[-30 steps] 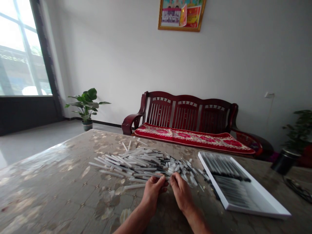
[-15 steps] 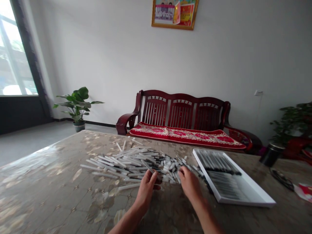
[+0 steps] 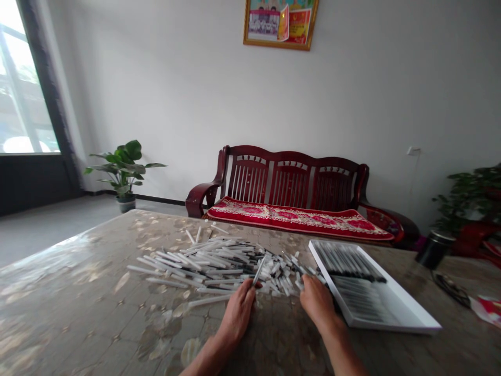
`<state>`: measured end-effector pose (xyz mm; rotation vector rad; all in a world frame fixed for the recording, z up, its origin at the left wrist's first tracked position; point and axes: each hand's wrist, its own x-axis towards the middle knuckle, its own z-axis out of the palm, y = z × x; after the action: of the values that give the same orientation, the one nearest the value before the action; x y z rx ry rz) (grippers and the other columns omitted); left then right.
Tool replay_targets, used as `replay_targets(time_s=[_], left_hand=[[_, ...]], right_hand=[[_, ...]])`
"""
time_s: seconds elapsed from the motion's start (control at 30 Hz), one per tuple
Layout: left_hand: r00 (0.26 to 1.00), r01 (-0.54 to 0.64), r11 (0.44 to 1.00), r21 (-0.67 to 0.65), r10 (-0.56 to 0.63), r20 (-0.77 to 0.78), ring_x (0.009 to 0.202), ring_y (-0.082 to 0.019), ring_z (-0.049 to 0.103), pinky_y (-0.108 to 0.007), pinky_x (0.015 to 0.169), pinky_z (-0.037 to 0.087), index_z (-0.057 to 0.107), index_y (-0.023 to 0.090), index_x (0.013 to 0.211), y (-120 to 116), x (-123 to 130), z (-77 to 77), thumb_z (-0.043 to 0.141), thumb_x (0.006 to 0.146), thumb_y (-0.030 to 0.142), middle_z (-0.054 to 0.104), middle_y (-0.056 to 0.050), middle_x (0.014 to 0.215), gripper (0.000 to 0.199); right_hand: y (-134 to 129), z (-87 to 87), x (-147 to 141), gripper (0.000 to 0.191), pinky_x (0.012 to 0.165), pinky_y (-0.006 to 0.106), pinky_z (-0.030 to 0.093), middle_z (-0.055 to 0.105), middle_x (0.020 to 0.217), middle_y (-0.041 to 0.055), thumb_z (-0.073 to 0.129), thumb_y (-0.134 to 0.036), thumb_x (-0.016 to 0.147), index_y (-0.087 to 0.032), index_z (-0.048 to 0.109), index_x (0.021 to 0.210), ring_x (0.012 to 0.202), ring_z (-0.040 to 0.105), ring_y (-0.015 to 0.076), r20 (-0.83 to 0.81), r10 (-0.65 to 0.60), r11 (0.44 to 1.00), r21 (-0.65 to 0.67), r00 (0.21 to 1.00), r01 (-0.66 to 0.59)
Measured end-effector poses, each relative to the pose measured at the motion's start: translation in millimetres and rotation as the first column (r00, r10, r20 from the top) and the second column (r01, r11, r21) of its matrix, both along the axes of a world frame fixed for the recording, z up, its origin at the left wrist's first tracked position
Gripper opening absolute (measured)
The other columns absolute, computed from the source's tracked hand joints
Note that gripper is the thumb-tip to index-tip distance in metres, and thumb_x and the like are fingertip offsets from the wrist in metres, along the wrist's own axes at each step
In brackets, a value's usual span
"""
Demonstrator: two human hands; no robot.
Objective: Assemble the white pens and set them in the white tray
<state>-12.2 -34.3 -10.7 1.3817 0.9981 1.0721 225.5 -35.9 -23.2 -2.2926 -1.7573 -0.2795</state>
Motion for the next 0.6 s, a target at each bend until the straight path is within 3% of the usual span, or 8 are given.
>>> replay_targets(time_s=[0.1,0.17,0.27,0.37,0.6], left_hand=[[0.994,-0.043,0.984,0.173,0.06,-0.096,0.082,-0.024,0.063,-0.031,0.078,0.048,0.068,0.022,0.088,2.8,-5.5,2.0,0.048,0.087,0.043,0.07,-0.005,0.081,0.03],[0.983,-0.064,0.979,0.194,0.095,-0.156,0.093,-0.026,0.064,-0.032,0.087,0.046,0.069,0.023,0.085,5.0,-6.6,2.1,0.048,0.087,0.04,0.073,-0.007,0.09,0.028],[0.96,-0.068,0.981,0.183,0.114,-0.255,0.09,-0.026,0.066,-0.031,0.085,0.045,0.071,0.024,0.084,7.4,-4.5,-1.2,0.049,0.086,0.04,0.074,-0.008,0.088,0.027],[0.939,-0.055,0.973,0.226,0.127,-0.319,0.09,-0.025,0.066,-0.031,0.083,0.045,0.072,0.024,0.087,9.7,-1.9,-6.9,0.049,0.087,0.039,0.074,-0.008,0.09,0.028],[0.887,-0.062,0.954,0.293,0.187,-0.422,0.09,-0.024,0.065,-0.031,0.083,0.045,0.077,0.025,0.098,14.1,-4.1,-15.0,0.052,0.084,0.032,0.071,-0.007,0.092,0.029]], right_hand=[[1.0,-0.7,2.4,0.029,0.077,0.027,0.045,0.073,0.098,0.0114,0.054,-0.006,0.08,-0.019,0.069,0.101,0.093,0.069,0.0223,-0.074,0.047,0.998,0.046,0.996,-0.044],[1.5,-2.3,4.6,0.023,0.078,0.027,0.046,0.073,0.096,0.0094,0.057,-0.009,0.08,-0.02,0.069,0.096,0.093,0.069,0.0221,-0.131,0.095,0.994,0.058,0.987,-0.088],[2.7,-2.5,7.0,0.015,0.077,0.028,0.047,0.073,0.09,0.0079,0.06,-0.012,0.078,-0.02,0.07,0.086,0.089,0.069,0.0225,-0.2,0.13,0.99,0.088,0.971,-0.115],[5.0,4.1,3.9,0.013,0.077,0.028,0.048,0.073,0.089,0.0079,0.059,-0.014,0.08,-0.02,0.07,0.085,0.087,0.069,0.0225,-0.273,0.175,0.972,0.2,0.946,-0.122],[3.5,28.1,-26.9,0.023,0.082,0.03,0.051,0.072,0.094,0.0059,0.056,-0.015,0.079,-0.022,0.074,0.092,0.091,0.068,0.0213,-0.414,0.459,0.864,0.413,0.786,-0.287]])
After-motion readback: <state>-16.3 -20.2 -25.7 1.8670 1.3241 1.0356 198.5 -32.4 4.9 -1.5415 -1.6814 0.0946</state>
